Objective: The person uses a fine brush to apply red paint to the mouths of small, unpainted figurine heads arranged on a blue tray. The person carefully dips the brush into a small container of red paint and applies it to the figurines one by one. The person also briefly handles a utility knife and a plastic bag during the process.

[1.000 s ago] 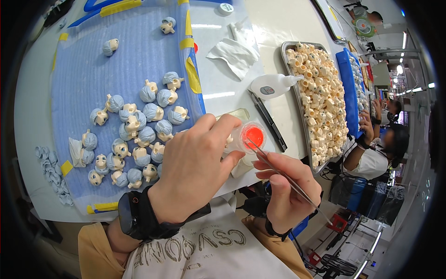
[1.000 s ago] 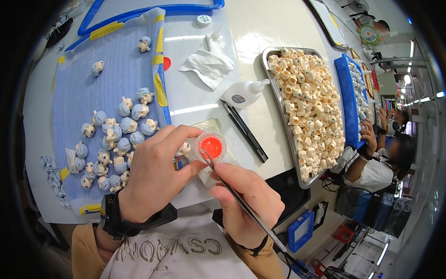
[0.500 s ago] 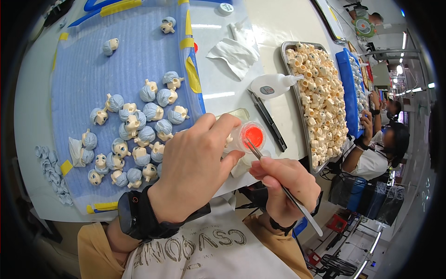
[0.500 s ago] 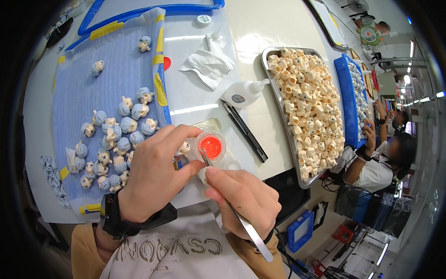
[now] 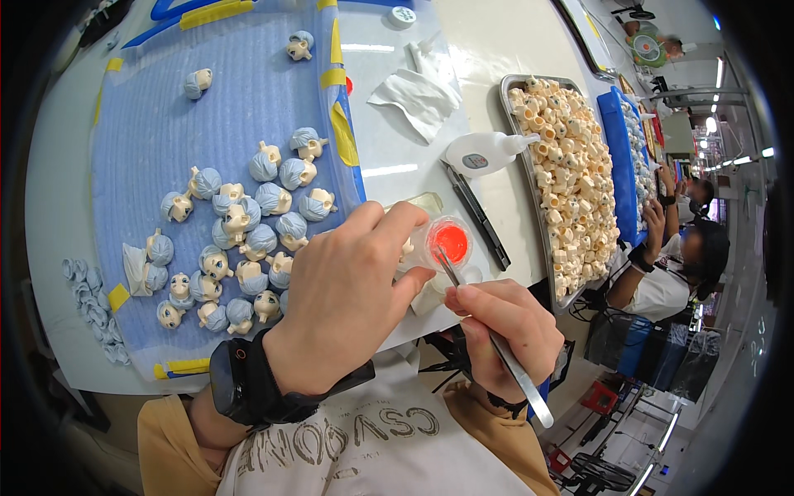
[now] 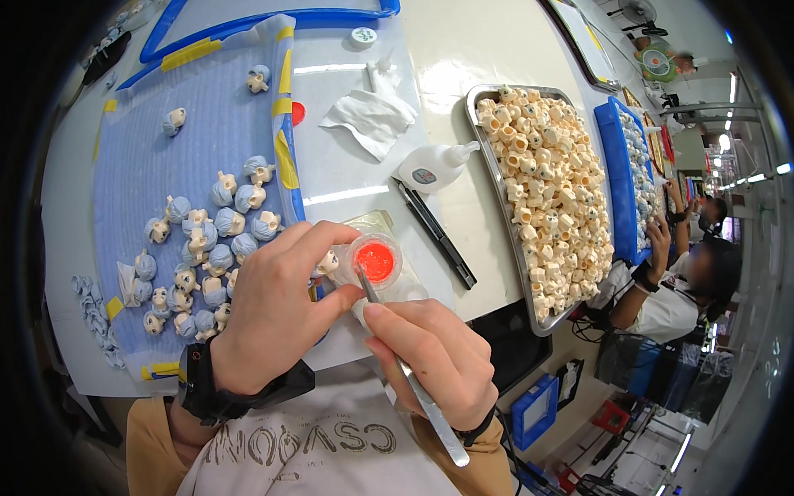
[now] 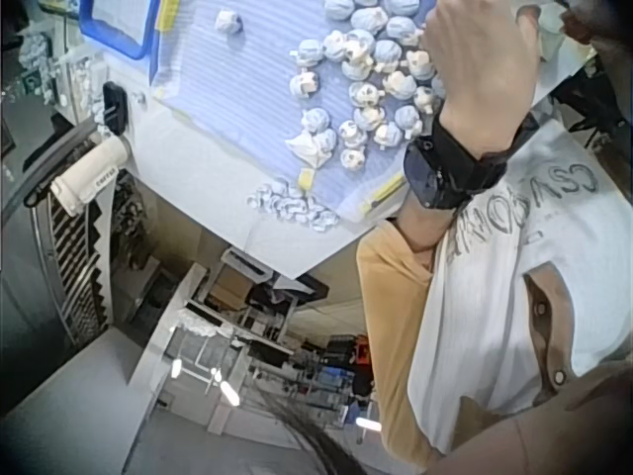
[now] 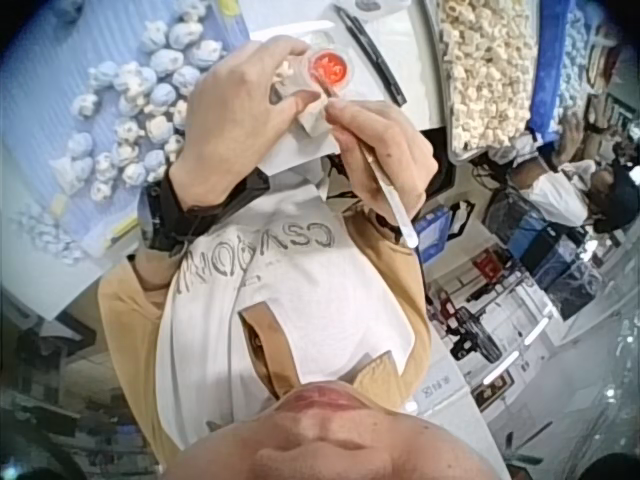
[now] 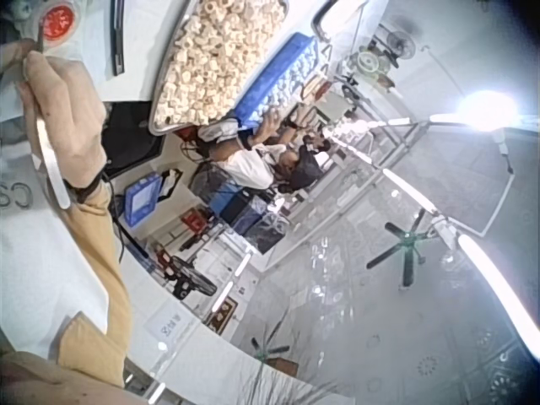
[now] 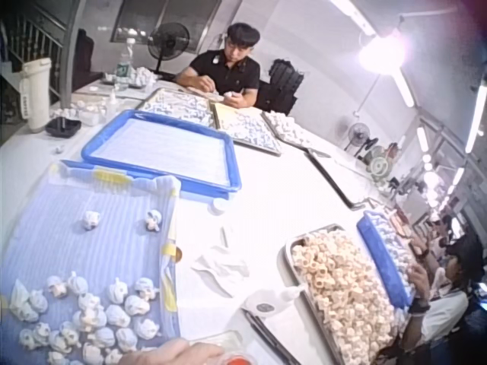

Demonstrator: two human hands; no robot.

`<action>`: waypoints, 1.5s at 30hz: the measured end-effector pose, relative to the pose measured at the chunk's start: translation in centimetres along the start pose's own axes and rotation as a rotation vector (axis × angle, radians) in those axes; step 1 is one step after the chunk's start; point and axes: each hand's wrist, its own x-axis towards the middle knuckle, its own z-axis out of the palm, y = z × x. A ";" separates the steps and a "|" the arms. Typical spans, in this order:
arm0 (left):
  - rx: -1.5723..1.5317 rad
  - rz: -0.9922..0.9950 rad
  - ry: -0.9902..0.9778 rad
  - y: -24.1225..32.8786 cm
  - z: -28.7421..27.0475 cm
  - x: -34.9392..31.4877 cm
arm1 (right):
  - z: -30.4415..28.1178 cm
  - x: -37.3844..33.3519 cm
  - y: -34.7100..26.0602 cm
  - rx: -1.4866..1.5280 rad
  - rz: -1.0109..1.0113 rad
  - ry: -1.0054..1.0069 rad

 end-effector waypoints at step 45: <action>-0.009 -0.028 -0.011 0.3 -0.1 0.0 | -1.1 0.3 0.3 -0.021 -0.082 -0.033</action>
